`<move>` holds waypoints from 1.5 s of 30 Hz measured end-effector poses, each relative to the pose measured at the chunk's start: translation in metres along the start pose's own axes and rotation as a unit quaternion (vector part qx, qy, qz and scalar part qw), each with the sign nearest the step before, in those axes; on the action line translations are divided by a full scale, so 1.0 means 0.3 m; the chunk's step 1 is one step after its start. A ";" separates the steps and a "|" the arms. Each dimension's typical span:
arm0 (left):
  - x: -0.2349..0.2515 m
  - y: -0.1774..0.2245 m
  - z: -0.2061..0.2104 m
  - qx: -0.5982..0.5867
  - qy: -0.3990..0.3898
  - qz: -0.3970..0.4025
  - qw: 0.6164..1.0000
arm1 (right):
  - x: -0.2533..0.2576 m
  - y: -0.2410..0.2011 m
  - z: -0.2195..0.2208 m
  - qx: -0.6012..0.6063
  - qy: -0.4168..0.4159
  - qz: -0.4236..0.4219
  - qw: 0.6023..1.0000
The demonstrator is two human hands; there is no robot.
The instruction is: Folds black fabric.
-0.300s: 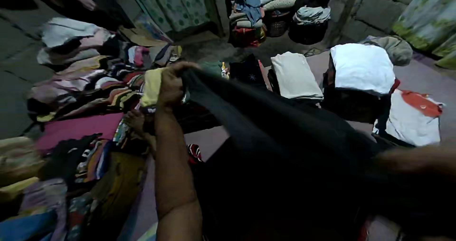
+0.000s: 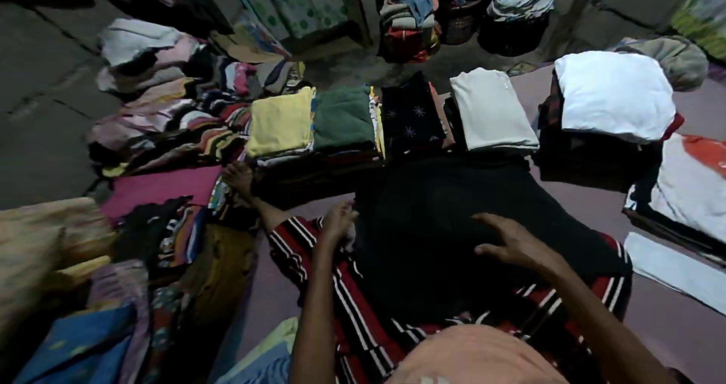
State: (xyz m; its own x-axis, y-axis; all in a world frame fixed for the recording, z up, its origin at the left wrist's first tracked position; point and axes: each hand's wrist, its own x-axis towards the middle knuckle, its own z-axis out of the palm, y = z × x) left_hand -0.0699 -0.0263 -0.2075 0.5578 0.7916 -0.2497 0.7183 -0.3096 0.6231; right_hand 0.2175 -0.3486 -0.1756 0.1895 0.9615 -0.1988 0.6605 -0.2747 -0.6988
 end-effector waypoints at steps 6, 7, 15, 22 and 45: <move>-0.319 0.121 0.372 0.093 -0.304 0.135 0.939 | -0.037 0.268 0.046 -0.179 -0.116 0.219 0.952; -0.356 0.126 0.417 0.115 -0.307 0.134 0.935 | -0.069 0.301 0.035 -0.171 -0.111 0.208 0.957; -0.437 0.099 0.404 0.113 -0.298 0.167 0.933 | -0.205 0.438 -0.079 -0.122 0.018 0.205 0.971; -0.450 0.042 0.132 -0.093 0.043 0.161 0.982 | -0.208 0.483 -0.163 -0.125 0.102 0.192 0.968; -0.086 0.048 0.011 -0.311 0.085 0.001 0.946 | 0.124 0.668 -0.261 0.326 0.278 0.139 0.893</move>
State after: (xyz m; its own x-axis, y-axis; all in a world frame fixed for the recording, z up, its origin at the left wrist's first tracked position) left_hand -0.0726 -0.0530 -0.1945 0.4450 0.8814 -0.1585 0.3039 0.0179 0.9525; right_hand 0.4139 -0.3679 -0.2693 0.7313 0.6572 -0.1824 0.0031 -0.2707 -0.9627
